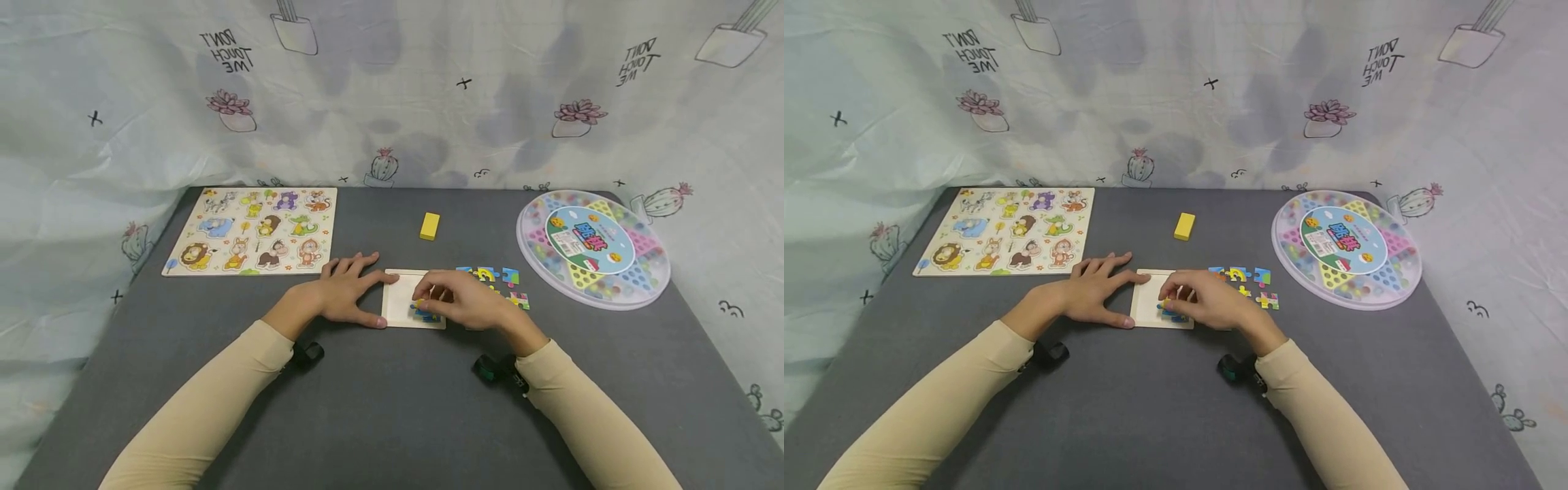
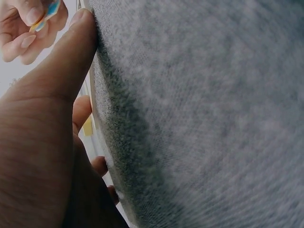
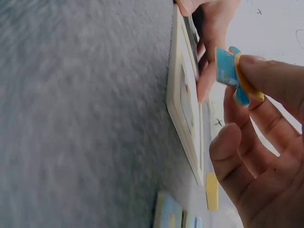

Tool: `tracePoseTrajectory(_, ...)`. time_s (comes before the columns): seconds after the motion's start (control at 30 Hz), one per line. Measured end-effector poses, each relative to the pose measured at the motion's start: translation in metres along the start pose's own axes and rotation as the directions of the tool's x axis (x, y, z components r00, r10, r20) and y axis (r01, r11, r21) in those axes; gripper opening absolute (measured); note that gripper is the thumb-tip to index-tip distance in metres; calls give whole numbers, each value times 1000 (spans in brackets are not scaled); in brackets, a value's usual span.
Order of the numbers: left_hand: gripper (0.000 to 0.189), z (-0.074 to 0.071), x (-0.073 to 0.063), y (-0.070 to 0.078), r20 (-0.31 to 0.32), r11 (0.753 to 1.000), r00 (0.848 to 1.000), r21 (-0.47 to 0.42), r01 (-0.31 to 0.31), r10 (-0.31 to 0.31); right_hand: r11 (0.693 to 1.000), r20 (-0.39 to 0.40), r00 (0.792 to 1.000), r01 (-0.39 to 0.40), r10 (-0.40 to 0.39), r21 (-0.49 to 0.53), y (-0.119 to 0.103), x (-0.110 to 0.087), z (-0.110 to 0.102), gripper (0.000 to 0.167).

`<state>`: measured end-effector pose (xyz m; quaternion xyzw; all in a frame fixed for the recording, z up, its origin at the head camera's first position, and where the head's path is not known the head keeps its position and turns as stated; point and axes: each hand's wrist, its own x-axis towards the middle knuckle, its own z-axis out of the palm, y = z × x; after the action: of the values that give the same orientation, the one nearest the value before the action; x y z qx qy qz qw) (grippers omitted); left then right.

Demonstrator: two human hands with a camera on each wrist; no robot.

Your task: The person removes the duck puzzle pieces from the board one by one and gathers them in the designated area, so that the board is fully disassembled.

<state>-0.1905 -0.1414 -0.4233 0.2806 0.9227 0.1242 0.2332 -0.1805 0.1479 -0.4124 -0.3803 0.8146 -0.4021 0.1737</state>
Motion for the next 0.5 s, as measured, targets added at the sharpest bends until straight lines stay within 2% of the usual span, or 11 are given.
tracePoseTrajectory(0.1,87,-2,1,2,1,1000,1000,2,0,0,1000,-12,1000,-19,19,14,0,-5,-5,11)
tracePoseTrajectory(0.5,89,0,0,1,3,1000,1000,14,5,-6,1000,-47,999,-12,12,-13,4,-36,-26,10)
